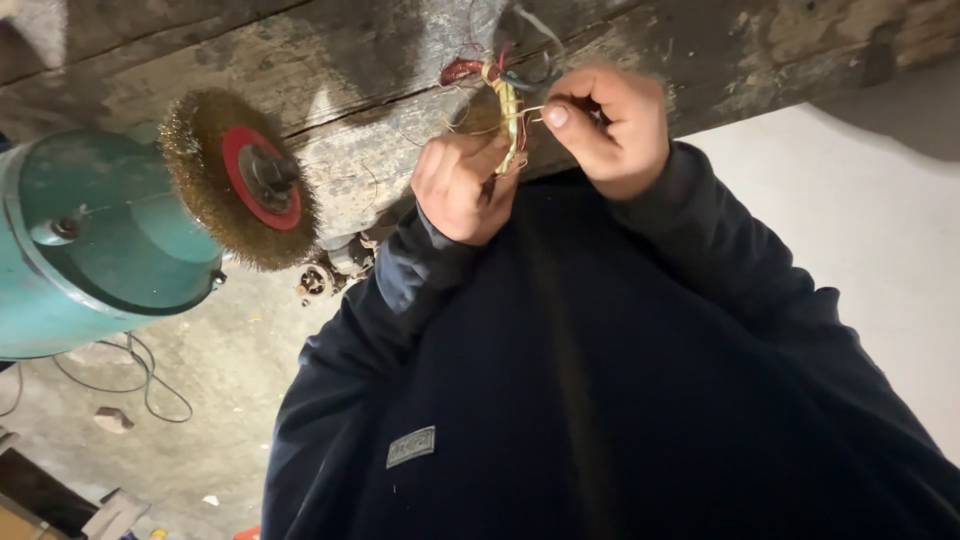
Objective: The person winds a length of cord tightly around a small mechanical component with copper windings, pulling the cord taut by hand with each turn and rotating the component as they work. They occasionally use pliers to hold or adjust the part while continuing to wrap and tighten the cord.
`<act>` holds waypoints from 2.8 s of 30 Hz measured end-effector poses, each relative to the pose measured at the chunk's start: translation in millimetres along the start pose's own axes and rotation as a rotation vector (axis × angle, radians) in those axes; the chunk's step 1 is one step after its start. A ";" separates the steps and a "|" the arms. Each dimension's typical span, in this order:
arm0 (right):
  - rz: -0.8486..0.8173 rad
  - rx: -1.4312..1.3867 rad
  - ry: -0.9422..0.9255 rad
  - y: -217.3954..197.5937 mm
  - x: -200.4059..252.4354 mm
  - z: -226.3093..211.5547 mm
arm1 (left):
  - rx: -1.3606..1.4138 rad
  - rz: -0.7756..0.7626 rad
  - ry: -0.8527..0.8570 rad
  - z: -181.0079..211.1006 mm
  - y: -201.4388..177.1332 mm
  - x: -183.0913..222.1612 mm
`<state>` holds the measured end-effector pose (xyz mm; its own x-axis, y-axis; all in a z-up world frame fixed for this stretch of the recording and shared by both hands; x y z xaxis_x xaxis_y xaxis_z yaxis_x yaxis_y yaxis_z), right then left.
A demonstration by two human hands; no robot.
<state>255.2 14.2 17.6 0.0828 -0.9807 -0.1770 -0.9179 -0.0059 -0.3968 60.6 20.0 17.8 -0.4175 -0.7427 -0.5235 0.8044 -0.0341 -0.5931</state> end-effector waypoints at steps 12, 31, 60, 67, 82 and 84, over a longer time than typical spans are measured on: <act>-0.370 -0.048 -0.059 -15.6 -22.7 -32.5 | 0.213 0.024 -0.124 -2.6 5.9 3.2; -0.711 -0.804 0.322 -14.6 -11.6 10.1 | 0.248 0.080 -0.551 -2.0 -3.0 7.4; -0.716 -0.781 -0.194 -57.6 11.1 -22.3 | 0.327 0.151 -0.585 -26.2 -14.1 13.7; -0.638 -1.124 -0.309 -68.2 27.2 -37.2 | 0.361 0.106 -0.591 -29.4 -18.0 9.2; -0.548 -0.095 0.284 -82.5 68.4 46.9 | 0.661 0.283 -0.652 -55.2 -25.3 24.2; -0.548 -0.311 0.644 -60.4 105.8 128.5 | 0.871 0.428 -0.519 -45.1 -19.9 10.4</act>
<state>369.2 -64.1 -92.9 0.3918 -0.7436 0.5418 -0.8850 -0.4656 0.0009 21.2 43.1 -3.4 0.0309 -0.9895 -0.1410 0.9480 -0.0157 0.3177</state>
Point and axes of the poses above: each hand's wrist, its own x-axis away from the middle knuckle, its own y-axis out of the palm, z = x × y, the point moved 5 cm from there along -x, towards the middle knuckle, and after that the axes turned 3 degrees about -x, right-handed, at the moved point
